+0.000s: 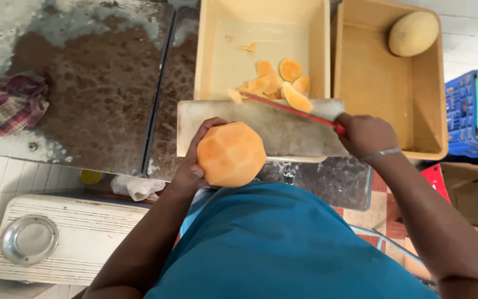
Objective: Slicing and peeling melons on a cutting board using a large knife.
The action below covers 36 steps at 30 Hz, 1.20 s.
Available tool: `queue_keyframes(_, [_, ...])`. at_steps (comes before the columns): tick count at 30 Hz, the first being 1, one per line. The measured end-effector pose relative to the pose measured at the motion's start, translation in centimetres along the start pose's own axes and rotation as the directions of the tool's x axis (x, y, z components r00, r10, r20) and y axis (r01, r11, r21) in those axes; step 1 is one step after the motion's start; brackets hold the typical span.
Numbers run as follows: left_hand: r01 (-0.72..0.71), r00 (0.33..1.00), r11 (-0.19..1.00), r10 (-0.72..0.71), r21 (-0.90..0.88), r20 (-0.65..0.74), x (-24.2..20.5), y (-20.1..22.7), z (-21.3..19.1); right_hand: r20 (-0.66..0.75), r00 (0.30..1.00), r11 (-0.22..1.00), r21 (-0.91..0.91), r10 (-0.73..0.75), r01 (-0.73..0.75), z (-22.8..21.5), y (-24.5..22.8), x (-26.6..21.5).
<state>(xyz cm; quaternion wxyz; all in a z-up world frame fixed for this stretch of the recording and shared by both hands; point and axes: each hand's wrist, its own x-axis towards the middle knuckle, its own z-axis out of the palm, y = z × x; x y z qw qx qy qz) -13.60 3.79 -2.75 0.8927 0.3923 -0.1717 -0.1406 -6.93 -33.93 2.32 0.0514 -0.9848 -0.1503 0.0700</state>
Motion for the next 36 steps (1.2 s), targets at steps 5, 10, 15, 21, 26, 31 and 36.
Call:
queue_keyframes(5, [0.056, 0.986, 0.962, -0.097, -0.269, -0.139, -0.8, -2.9, -1.0, -0.050, 0.999, 0.954, 0.300, 0.020, -0.004, 3.3, 0.3, -1.8])
queue_keyframes(10, [0.318, 0.948, 0.495, -0.139, -0.809, 0.288, 1.2, -5.8, -1.3, 0.000, 0.981, 0.770, 0.620, 0.191, -0.150, 4.1, -4.1, -3.1])
queue_keyframes(15, [0.432, 0.902, 0.253, -0.096, -0.866, 0.422, 2.6, -6.5, -1.1, -0.050, 0.988, 0.780, 0.621, 0.144, -0.082, 5.9, -3.7, -4.4])
queue_keyframes(21, [0.307, 0.944, 0.419, -0.250, -0.855, 0.216, 3.5, -6.3, 0.0, -0.334, 0.941, 0.832, 0.508, -0.049, 0.223, 2.7, -7.2, -2.8])
queue_keyframes(26, [0.245, 0.962, 0.566, -0.245, -0.787, 0.123, 3.6, -6.9, 0.1, -0.486, 0.858, 0.864, 0.348, -0.166, 0.364, -1.2, -10.7, 0.3])
queue_keyframes(31, [0.174, 0.974, 0.609, -0.221, -0.774, 0.045, 3.2, -5.9, -0.1, -0.511, 0.837, 0.870, 0.304, -0.195, 0.388, 1.6, -9.2, 2.2])
queue_keyframes(36, [0.125, 0.980, 0.563, -0.198, -0.817, 0.013, 3.9, -4.2, -0.1, -0.203, 0.978, 0.928, 0.372, 0.050, 0.030, 8.5, -2.9, 2.6])
